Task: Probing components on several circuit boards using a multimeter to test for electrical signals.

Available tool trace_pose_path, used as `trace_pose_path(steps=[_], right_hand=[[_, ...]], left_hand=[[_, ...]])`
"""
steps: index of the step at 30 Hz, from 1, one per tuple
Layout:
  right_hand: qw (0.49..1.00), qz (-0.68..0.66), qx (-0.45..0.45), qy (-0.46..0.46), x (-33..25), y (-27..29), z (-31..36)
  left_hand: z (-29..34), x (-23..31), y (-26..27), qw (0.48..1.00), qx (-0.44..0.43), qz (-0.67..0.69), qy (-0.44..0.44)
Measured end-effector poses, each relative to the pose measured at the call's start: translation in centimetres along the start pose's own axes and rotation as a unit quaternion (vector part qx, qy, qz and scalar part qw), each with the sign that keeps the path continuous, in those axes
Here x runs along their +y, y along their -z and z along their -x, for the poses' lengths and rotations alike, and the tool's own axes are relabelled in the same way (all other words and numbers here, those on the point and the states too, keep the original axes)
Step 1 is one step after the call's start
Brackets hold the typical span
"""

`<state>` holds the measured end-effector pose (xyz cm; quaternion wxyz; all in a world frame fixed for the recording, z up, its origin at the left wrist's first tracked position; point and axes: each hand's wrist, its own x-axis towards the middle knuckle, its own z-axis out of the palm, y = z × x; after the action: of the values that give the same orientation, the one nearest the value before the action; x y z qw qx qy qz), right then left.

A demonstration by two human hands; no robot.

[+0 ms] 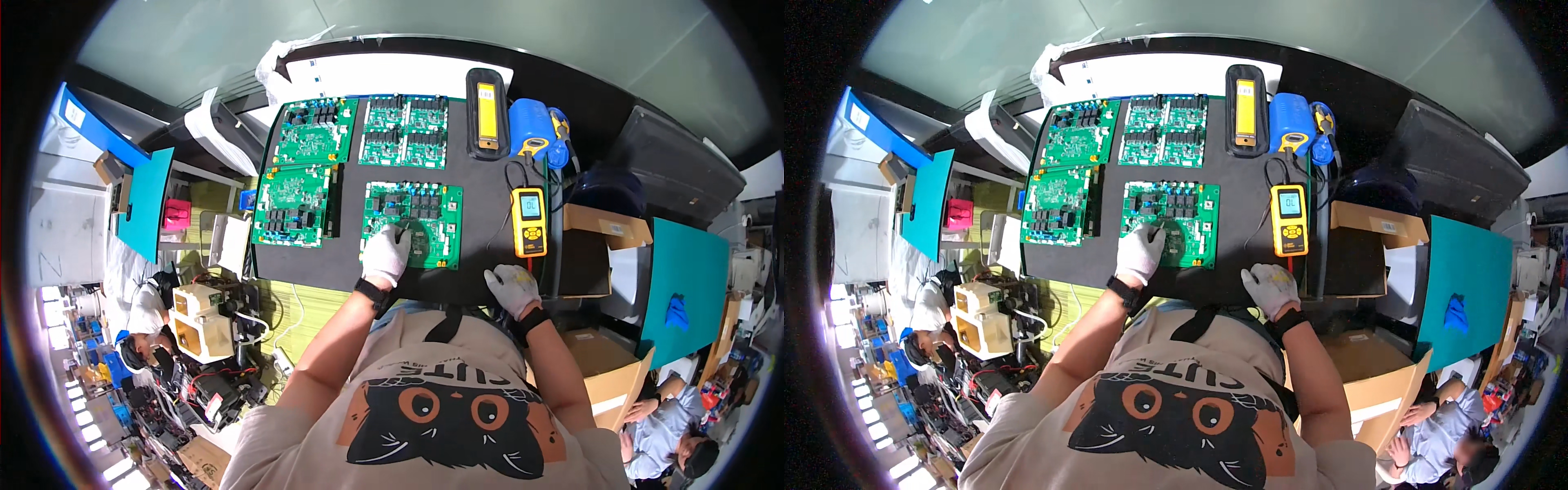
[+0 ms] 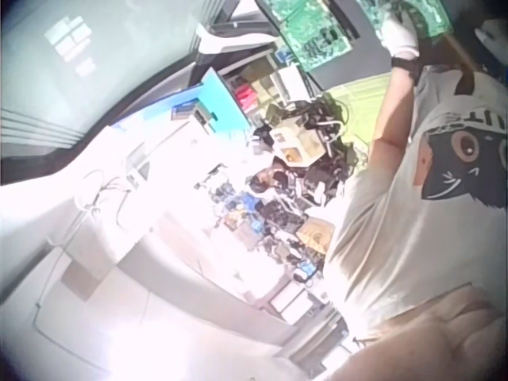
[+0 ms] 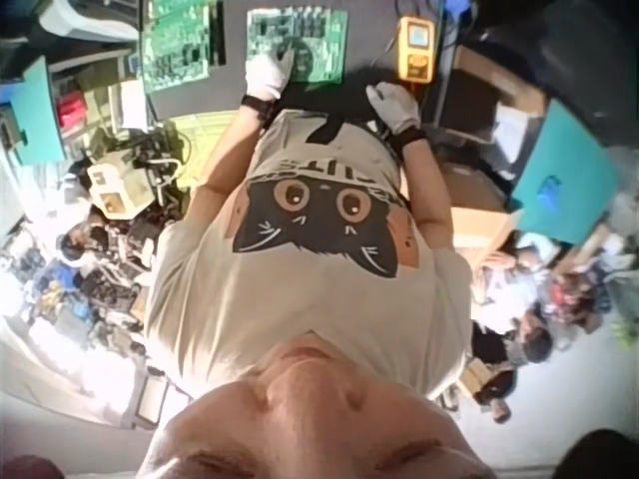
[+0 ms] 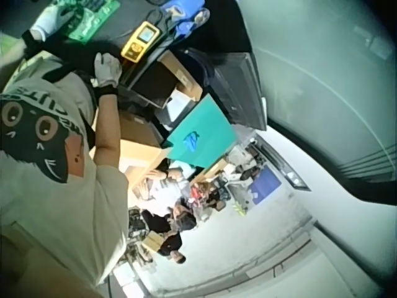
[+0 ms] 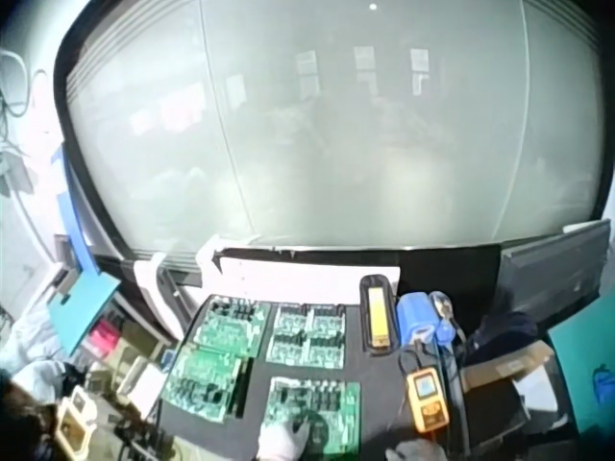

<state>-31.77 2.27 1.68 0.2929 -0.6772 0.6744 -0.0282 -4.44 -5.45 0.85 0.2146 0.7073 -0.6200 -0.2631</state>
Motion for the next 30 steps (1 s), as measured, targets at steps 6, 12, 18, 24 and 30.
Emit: trace_pose_path(steps=[6,12,18,24,30], right_hand=[[1.000,0.009,-0.011,-0.011,-0.3,0.1,0.0],[1.000,0.016,-0.001,-0.007,-0.1,-0.2,0.0],[1.000,0.025,-0.001,-0.007,-0.4,0.0,-0.1],[1.000,0.022,0.000,-0.010,-0.4,0.0,0.0],[1.000,0.022,-0.001,-0.009,-0.4,0.0,0.0]], left_hand=[[-0.3,0.1,-0.4,0.999,0.000,-0.047,-0.010],[-0.4,-0.4,-0.6,0.999,0.017,-0.026,-0.036],[-1.0,-1.3,-1.1,0.999,0.024,-0.040,-0.026],[-1.2,-0.3,-0.7,0.998,0.013,-0.054,0.013],[-1.6,0.4,-0.3,0.998,0.002,-0.059,0.015]])
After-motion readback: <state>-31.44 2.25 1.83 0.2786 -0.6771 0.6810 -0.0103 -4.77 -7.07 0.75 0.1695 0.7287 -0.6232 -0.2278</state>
